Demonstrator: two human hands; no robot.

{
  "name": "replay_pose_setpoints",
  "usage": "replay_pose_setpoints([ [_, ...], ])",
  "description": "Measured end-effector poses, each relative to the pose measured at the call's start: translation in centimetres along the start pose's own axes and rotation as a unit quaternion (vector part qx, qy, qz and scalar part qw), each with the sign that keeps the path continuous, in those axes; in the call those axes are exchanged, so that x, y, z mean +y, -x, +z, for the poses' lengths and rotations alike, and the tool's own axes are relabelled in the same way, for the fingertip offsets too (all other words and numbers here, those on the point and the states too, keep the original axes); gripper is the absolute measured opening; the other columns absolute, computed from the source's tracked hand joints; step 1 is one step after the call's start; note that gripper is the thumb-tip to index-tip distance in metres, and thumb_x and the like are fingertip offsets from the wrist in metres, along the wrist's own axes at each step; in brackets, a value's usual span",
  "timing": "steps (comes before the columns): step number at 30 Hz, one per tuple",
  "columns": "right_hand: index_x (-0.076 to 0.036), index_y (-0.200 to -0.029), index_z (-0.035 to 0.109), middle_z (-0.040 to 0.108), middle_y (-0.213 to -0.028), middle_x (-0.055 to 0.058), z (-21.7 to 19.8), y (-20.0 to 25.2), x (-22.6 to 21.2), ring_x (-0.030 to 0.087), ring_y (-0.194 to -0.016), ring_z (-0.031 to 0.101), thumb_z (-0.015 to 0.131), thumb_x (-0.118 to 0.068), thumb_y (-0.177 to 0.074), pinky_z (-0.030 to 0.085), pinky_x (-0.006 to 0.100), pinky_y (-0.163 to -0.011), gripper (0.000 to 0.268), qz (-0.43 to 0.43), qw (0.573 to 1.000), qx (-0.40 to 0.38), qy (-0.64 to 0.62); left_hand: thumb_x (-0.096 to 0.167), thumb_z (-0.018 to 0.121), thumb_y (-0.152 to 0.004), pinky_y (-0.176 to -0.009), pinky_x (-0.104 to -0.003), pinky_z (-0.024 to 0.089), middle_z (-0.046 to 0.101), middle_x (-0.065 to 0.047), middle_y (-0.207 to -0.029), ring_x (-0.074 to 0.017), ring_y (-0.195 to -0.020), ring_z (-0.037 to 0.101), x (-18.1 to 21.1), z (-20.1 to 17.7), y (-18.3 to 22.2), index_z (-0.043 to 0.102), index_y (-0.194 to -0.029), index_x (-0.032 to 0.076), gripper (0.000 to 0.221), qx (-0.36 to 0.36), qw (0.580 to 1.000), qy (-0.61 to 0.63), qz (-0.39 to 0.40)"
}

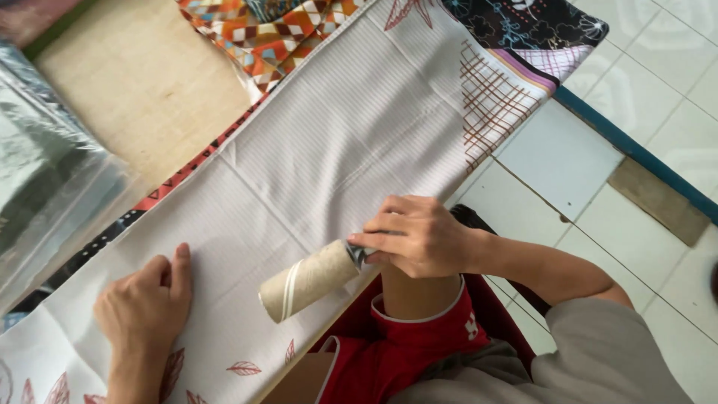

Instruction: Using a lint roller to remove lint and debris from a piece of patterned fabric on a table.

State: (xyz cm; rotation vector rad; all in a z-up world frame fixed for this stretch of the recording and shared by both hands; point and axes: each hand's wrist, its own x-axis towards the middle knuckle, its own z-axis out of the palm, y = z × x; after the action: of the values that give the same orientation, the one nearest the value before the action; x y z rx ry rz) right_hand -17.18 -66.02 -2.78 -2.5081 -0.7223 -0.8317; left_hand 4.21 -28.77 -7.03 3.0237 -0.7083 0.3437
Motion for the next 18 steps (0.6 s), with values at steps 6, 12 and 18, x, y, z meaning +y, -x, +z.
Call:
replay_pose_setpoints([
  [6, -0.003, -0.110, 0.075, 0.074, -0.095, 0.009, -1.2, -1.5, -0.9, 0.024, -0.073, 0.058, 0.068, -0.002, -0.095, 0.048, 0.034, -0.057, 0.017, -0.041, 0.991, -0.054, -0.117, 0.059, 0.062, -0.119, -0.053, -0.044, 0.033, 0.044, -0.007, -0.053, -0.0372, -0.057, 0.053, -0.5, 0.7, 0.1, 0.048, -0.064, 0.019, 0.070, 0.000, 1.000, -0.019, -0.001],
  [12, -0.003, -0.118, 0.073, 0.073, -0.098, 0.010, -2.6, 0.2, 0.6, 0.024, -0.079, 0.059, 0.077, -0.007, -0.092, 0.054, 0.034, -0.063, 0.027, -0.008, 0.996, -0.066, -0.062, 0.062, 0.059, -0.122, -0.057, -0.046, 0.040, 0.052, -0.007, -0.058, -0.0383, -0.063, 0.061, -1.0, 1.1, 0.4, 0.052, -0.069, 0.021, 0.068, -0.013, 0.999, -0.050, 0.005],
  [18, -0.006, -0.118, 0.075, 0.075, -0.102, 0.010, -6.0, 3.5, 2.5, 0.025, -0.084, 0.063, 0.086, -0.007, -0.085, 0.055, 0.036, -0.067, 0.034, 0.047, 0.992, -0.093, -0.066, 0.064, 0.057, -0.126, -0.057, -0.044, 0.039, 0.053, -0.005, -0.058, -0.0363, -0.065, 0.063, -1.4, 1.6, 0.3, 0.056, -0.072, 0.023, 0.068, -0.013, 0.998, -0.062, 0.011],
])
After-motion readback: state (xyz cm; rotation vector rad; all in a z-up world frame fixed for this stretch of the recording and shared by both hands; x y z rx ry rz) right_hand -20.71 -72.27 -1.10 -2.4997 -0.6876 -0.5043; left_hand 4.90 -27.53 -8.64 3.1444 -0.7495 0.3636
